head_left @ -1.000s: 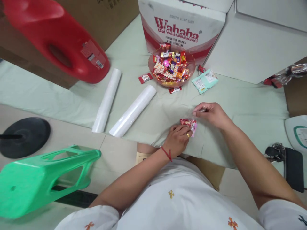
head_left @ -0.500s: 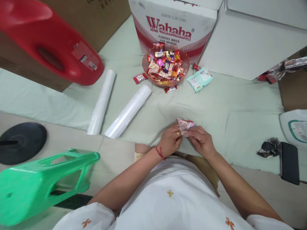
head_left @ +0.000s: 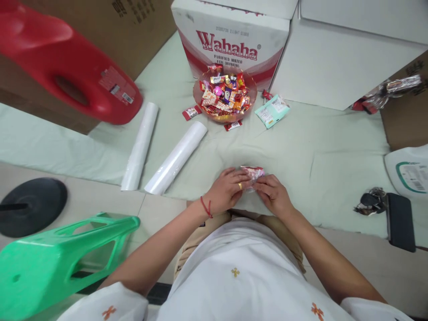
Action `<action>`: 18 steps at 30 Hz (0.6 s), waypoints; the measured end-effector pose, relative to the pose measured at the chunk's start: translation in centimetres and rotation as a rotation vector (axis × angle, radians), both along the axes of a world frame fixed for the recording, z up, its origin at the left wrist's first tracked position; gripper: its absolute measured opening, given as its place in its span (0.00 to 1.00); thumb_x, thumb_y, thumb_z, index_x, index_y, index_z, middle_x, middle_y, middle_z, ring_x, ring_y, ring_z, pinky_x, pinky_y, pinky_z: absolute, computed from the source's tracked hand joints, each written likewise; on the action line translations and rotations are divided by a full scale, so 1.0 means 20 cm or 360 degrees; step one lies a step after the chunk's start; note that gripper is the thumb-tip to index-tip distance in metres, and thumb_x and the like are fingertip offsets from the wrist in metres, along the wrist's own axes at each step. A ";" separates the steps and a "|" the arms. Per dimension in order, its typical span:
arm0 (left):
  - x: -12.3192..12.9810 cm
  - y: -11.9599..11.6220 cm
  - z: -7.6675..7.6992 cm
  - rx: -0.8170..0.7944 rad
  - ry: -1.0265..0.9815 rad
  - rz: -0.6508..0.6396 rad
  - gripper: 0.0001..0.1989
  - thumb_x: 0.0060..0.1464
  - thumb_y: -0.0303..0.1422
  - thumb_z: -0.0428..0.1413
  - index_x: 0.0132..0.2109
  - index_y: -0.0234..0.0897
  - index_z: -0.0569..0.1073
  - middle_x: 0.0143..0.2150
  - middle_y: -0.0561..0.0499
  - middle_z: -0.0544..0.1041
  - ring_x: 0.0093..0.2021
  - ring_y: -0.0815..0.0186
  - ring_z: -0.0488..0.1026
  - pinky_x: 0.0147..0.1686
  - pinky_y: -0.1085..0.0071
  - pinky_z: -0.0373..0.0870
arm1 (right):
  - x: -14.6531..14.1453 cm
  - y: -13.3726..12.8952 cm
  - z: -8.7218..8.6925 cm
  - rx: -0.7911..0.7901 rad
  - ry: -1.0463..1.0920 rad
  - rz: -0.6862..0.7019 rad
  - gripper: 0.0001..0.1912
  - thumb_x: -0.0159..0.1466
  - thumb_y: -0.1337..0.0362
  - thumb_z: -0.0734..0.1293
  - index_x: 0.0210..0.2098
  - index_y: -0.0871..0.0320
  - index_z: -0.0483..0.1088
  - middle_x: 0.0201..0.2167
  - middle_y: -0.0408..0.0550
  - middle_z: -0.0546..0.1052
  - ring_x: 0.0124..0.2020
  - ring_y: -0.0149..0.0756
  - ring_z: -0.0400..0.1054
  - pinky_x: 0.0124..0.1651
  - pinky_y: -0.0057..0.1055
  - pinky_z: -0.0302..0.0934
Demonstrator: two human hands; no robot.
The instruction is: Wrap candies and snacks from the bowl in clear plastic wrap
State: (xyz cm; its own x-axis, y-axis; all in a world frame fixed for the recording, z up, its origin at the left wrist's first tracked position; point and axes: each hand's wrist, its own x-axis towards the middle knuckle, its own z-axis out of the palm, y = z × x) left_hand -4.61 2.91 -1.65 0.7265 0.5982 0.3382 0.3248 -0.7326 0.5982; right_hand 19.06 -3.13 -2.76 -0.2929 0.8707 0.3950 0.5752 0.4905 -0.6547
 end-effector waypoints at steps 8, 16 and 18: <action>-0.05 0.07 -0.05 -0.0022 0.0209 -0.0260 0.11 0.68 0.32 0.53 0.52 0.39 0.79 0.63 0.43 0.77 0.68 0.59 0.70 0.71 0.55 0.60 | 0.12 -0.05 0.04 -0.0135 -0.0325 0.0266 0.17 0.71 0.62 0.66 0.58 0.48 0.76 0.58 0.53 0.76 0.57 0.46 0.68 0.58 0.51 0.66; 0.00 0.06 -0.11 0.0499 0.0175 -0.0226 0.12 0.71 0.30 0.50 0.53 0.36 0.76 0.59 0.41 0.80 0.63 0.57 0.75 0.63 0.54 0.72 | 0.17 -0.09 0.06 -0.0174 -0.0291 0.0255 0.16 0.71 0.64 0.67 0.57 0.50 0.74 0.62 0.51 0.76 0.61 0.47 0.68 0.64 0.54 0.62; 0.02 0.07 -0.12 0.0505 0.0129 -0.0249 0.13 0.70 0.28 0.48 0.53 0.35 0.76 0.59 0.38 0.79 0.64 0.57 0.74 0.62 0.55 0.74 | 0.15 -0.08 0.05 -0.0171 -0.0205 0.0203 0.18 0.70 0.63 0.68 0.59 0.49 0.72 0.61 0.51 0.76 0.60 0.47 0.69 0.62 0.53 0.64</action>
